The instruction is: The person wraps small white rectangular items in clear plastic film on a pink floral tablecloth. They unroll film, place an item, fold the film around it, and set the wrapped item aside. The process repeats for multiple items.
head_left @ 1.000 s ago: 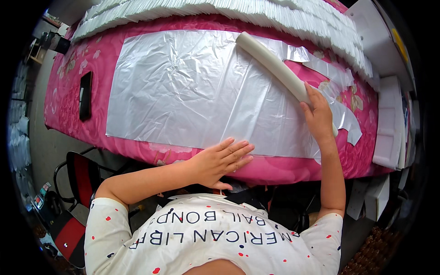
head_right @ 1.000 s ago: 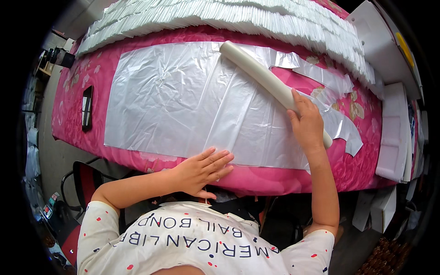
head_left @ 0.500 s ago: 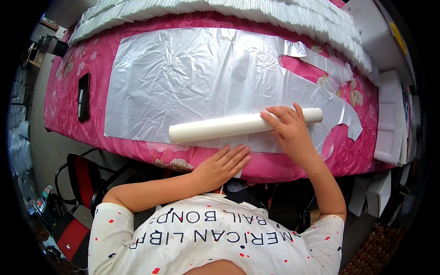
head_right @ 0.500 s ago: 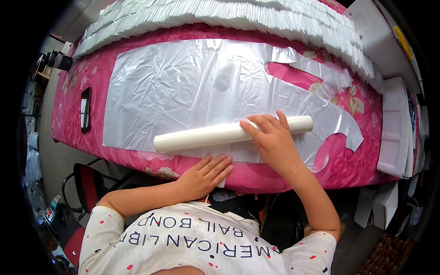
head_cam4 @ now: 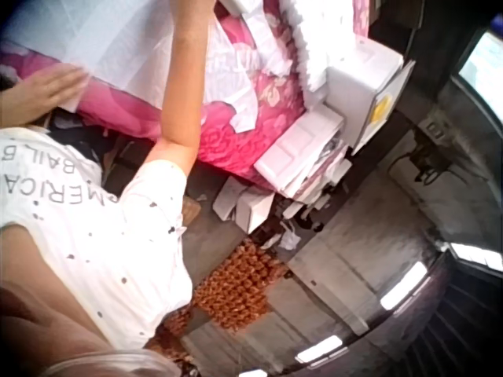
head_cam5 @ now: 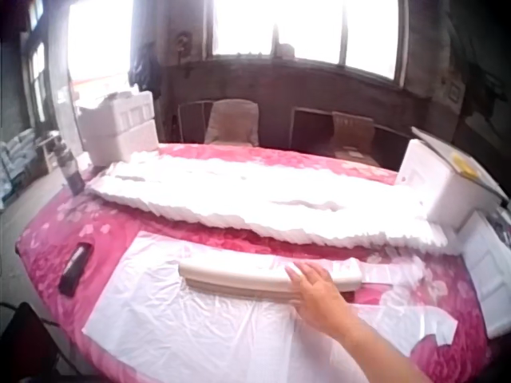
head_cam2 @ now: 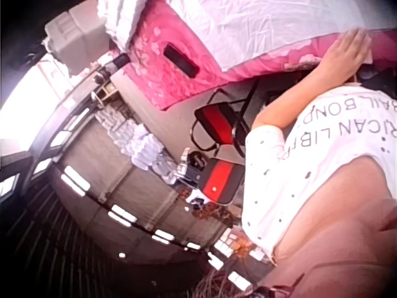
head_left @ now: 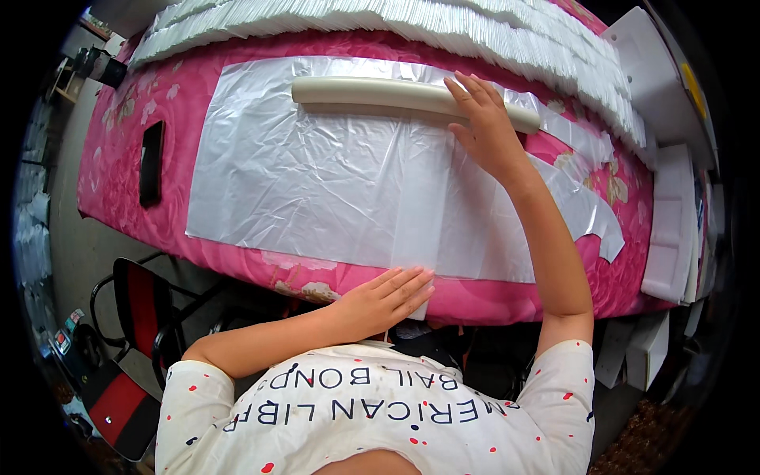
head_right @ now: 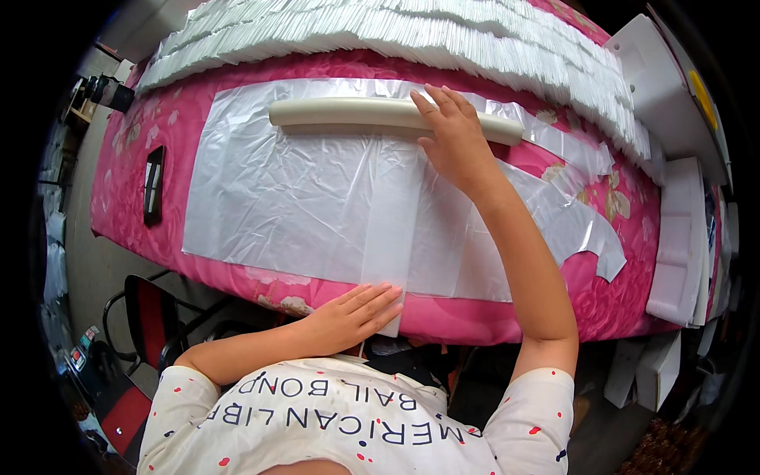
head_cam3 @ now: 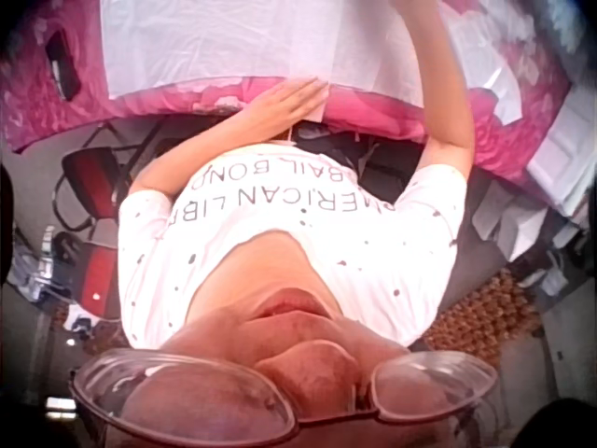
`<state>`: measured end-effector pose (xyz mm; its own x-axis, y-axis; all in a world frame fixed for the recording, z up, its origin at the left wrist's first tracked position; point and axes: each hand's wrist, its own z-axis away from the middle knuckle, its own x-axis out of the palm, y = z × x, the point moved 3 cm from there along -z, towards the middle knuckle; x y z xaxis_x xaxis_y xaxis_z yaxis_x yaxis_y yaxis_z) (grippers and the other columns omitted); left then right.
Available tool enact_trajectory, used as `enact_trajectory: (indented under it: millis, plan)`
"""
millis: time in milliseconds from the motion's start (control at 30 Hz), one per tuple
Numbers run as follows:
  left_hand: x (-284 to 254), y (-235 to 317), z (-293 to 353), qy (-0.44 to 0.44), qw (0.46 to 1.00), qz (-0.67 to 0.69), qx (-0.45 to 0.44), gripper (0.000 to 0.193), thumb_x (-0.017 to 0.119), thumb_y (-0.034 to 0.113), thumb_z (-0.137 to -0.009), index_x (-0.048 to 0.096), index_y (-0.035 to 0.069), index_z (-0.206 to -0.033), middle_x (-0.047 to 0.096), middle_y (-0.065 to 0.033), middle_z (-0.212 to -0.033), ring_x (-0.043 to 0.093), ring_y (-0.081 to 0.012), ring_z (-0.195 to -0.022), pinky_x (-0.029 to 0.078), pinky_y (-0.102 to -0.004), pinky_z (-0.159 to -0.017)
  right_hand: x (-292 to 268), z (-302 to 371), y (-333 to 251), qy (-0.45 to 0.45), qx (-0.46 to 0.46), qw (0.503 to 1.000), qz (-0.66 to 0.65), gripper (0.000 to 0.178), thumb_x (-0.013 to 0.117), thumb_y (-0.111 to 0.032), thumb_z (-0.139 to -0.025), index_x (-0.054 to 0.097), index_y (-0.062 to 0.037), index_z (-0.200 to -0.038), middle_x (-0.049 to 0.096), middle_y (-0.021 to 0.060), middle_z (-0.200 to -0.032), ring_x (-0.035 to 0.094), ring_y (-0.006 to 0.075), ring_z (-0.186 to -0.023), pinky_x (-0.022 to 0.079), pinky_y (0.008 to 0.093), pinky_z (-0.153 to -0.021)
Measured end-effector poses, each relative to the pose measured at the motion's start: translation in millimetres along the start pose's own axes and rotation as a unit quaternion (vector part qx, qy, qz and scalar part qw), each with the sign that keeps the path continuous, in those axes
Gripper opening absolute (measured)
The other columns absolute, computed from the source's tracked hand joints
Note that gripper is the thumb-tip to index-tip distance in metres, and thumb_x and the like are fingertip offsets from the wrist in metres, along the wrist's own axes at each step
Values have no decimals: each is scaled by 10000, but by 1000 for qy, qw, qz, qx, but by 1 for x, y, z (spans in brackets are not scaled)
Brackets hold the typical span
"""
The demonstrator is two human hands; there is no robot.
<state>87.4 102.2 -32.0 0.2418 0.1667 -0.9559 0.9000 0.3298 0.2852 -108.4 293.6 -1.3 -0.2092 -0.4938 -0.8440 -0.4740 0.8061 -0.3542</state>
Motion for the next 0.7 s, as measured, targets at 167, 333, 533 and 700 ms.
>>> enact_trajectory:
  millis: [167, 333, 533, 700]
  plan:
    - [-4, -10, 12, 60, 995, 67, 39, 433, 504, 142, -785, 497, -32, -1181, 443, -168, -1302, 454, -266, -1184, 376, -382, -1008, -12, 69, -49, -226, -95, 960, -135, 552, 552, 90, -667, 510, -47, -1200, 482, 119, -1271, 443, 324, -1177, 394, 385, -974]
    - [-10, -21, 17, 108, 982, 129, 88, 388, 526, 127, -775, 532, -13, -1137, 504, -151, -1235, 508, -250, -1116, 416, -372, -971, -15, 120, -83, -233, -129, 957, -115, 517, 589, 20, -673, 506, -11, -1182, 495, 140, -1234, 470, 306, -1148, 422, 376, -948]
    - [-28, -37, 4, 144, 984, 89, 58, 531, 614, 322, -772, 509, 29, -1202, 490, -147, -1284, 500, -274, -1166, 384, -402, -996, -7, 132, -81, -123, -77, 985, -90, 442, 604, 5, -667, 569, -21, -1106, 546, 113, -1165, 517, 278, -1083, 436, 368, -916]
    - [-23, -53, -12, 79, 991, 88, -61, 699, 628, 396, -727, 435, 20, -1284, 465, -161, -1300, 465, -293, -1188, 362, -422, -982, -7, 132, -79, -67, -79, 993, -52, 366, 624, -25, -653, 615, -32, -1018, 589, 85, -1073, 558, 244, -967, 470, 351, -821]
